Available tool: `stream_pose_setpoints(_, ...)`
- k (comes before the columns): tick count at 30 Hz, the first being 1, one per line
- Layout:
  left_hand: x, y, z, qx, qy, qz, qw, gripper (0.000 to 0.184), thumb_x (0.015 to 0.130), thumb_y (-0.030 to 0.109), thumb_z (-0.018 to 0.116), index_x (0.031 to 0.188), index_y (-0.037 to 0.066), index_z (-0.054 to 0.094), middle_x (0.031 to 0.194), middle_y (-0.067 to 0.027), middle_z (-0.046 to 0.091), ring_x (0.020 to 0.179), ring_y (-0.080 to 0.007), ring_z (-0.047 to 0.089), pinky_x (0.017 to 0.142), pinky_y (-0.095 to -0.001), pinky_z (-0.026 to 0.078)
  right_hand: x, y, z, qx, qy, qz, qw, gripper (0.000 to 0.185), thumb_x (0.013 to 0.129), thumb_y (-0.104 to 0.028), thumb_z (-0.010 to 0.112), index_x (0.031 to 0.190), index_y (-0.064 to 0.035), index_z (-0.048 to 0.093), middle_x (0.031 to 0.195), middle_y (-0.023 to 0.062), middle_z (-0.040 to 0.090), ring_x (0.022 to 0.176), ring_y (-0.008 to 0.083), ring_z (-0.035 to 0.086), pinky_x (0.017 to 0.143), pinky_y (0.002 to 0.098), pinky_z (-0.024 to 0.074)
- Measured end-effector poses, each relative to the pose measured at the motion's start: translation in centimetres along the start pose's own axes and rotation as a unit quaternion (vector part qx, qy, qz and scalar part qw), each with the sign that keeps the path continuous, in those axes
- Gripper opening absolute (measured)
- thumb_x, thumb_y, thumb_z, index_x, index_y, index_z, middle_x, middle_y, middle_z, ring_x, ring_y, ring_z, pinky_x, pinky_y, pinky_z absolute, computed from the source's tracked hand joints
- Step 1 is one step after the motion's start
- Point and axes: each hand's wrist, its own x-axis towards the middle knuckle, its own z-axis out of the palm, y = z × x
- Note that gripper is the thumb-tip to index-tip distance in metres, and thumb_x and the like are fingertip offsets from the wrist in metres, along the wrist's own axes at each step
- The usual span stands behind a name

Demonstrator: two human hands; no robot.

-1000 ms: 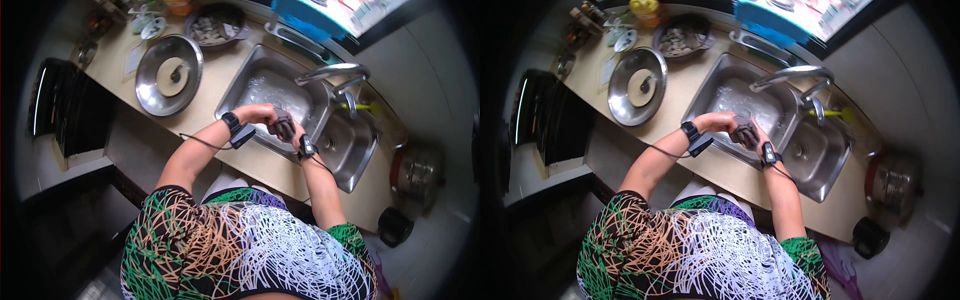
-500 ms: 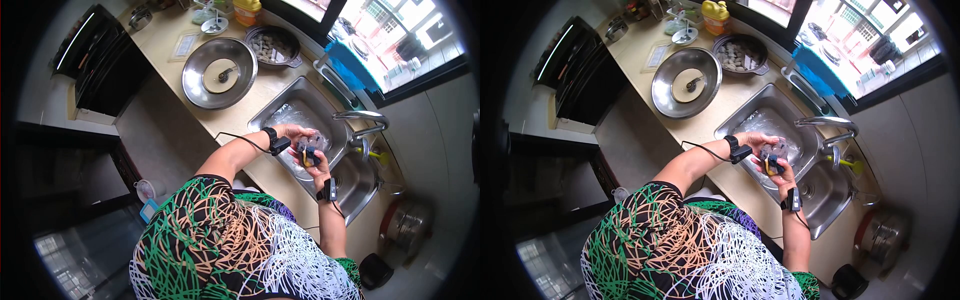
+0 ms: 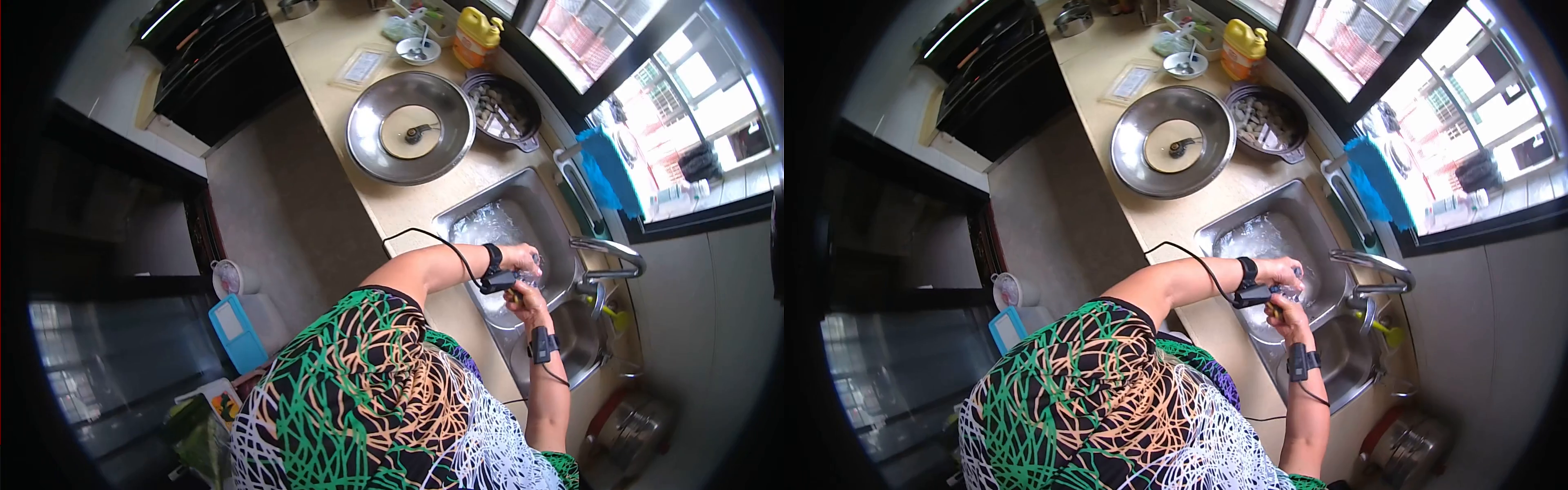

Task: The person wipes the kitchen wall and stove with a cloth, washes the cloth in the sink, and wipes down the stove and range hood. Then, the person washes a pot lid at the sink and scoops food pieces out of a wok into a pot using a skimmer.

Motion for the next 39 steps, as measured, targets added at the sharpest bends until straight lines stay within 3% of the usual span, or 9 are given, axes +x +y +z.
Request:
stream_pose_setpoints(3,1.1,-2.2,0.3,0.046,0.107,0.019,0.993,0.036,0.069,0.007,0.078,0.097,0.004,0.056,0.084,-0.0102,0.060,0.082,-0.0210,0.059,0.065,-0.0385,0.050,0.9,0.3,1.3,-0.259,0.177,-0.062,0.947,0.018,0.071,-0.017,0.073,0.075,-0.0085,0.057,0.058,0.0012,0.054,0.046,0.0127,0.052,0.038,0.0253,0.0368)
stream_pose_setpoints(6,1.1,-3.0,0.9,0.169,0.244,-0.013,0.955,0.037,0.067,0.014,0.079,0.098,0.006,0.059,0.092,-0.0129,0.064,0.091,-0.0256,0.062,0.075,-0.0375,0.050,6.1,3.3,-2.5,-0.524,0.330,-0.255,0.743,0.027,0.068,-0.022,0.074,0.070,0.0020,0.062,0.063,0.0088,0.063,0.053,0.0196,0.060,0.048,0.0393,0.0461)
stream_pose_setpoints(9,0.8,-3.5,0.9,0.136,0.320,-0.045,0.937,0.037,0.069,0.016,0.077,0.101,0.007,0.059,0.093,-0.0127,0.065,0.093,-0.0265,0.062,0.078,-0.0376,0.050,4.2,2.9,0.4,-0.637,0.304,-0.272,0.654,0.027,0.073,-0.021,0.068,0.080,0.0053,0.062,0.080,0.0213,0.067,0.066,0.0256,0.066,0.058,0.0404,0.0486)
stream_pose_setpoints(16,-0.9,-2.2,-1.2,0.083,0.336,-0.048,0.937,0.058,0.060,0.014,0.067,0.115,0.006,0.050,0.110,-0.0201,0.053,0.103,-0.0327,0.053,0.084,-0.0396,0.047,7.2,3.5,-0.4,-0.477,0.202,-0.385,0.764,0.037,0.069,-0.023,0.078,0.092,0.0011,0.062,0.080,0.0141,0.067,0.071,0.0228,0.066,0.057,0.0381,0.0486)
stream_pose_setpoints(21,-3.4,-3.6,-4.4,0.283,0.079,0.230,0.928,0.080,0.055,0.006,0.068,0.130,0.020,0.042,0.121,-0.0212,0.047,0.109,-0.0392,0.049,0.092,-0.0435,0.043,2.0,-1.0,1.4,-0.096,-0.043,0.049,0.993,0.015,0.085,-0.020,0.062,0.079,-0.0094,0.053,0.064,0.0000,0.049,0.049,0.0084,0.040,0.039,0.0197,0.0263)
stream_pose_setpoints(25,-8.9,-1.0,-5.8,0.558,0.081,0.471,0.678,0.073,0.065,0.011,0.070,0.131,0.028,0.045,0.132,-0.0175,0.042,0.114,-0.0423,0.046,0.094,-0.0481,0.042,1.0,-2.1,2.0,-0.021,-0.178,0.172,0.969,0.024,0.084,-0.021,0.064,0.099,-0.0052,0.054,0.065,0.0040,0.047,0.049,0.0088,0.038,0.038,0.0186,0.0255)
stream_pose_setpoints(29,-9.2,-0.6,-6.2,0.575,-0.042,0.426,0.697,0.049,0.077,0.020,0.060,0.126,0.024,0.052,0.124,-0.0151,0.051,0.095,-0.0360,0.057,0.081,-0.0407,0.051,1.6,-1.9,3.3,-0.131,-0.164,0.178,0.962,0.019,0.077,-0.010,0.069,0.090,-0.0037,0.056,0.066,0.0064,0.052,0.045,0.0108,0.044,0.035,0.0204,0.0277)
stream_pose_setpoints(33,-8.6,-0.8,-6.0,0.613,0.007,0.346,0.710,0.044,0.075,0.019,0.062,0.118,0.013,0.056,0.089,-0.0145,0.063,0.079,-0.0347,0.063,0.066,-0.0407,0.054,2.1,-2.0,5.3,-0.291,-0.016,0.097,0.952,0.013,0.069,-0.008,0.069,0.076,-0.0060,0.058,0.061,0.0021,0.054,0.045,0.0076,0.047,0.037,0.0212,0.0292)
stream_pose_setpoints(39,-5.0,-3.7,-5.8,0.552,0.023,0.224,0.803,0.024,0.070,0.014,0.065,0.092,0.007,0.060,0.084,-0.0188,0.063,0.077,-0.0365,0.064,0.066,-0.0432,0.053,5.0,-0.3,4.1,-0.493,0.163,-0.036,0.854,0.021,0.057,-0.011,0.075,0.068,-0.0009,0.060,0.061,0.0060,0.062,0.053,0.0135,0.060,0.046,0.0272,0.0465)
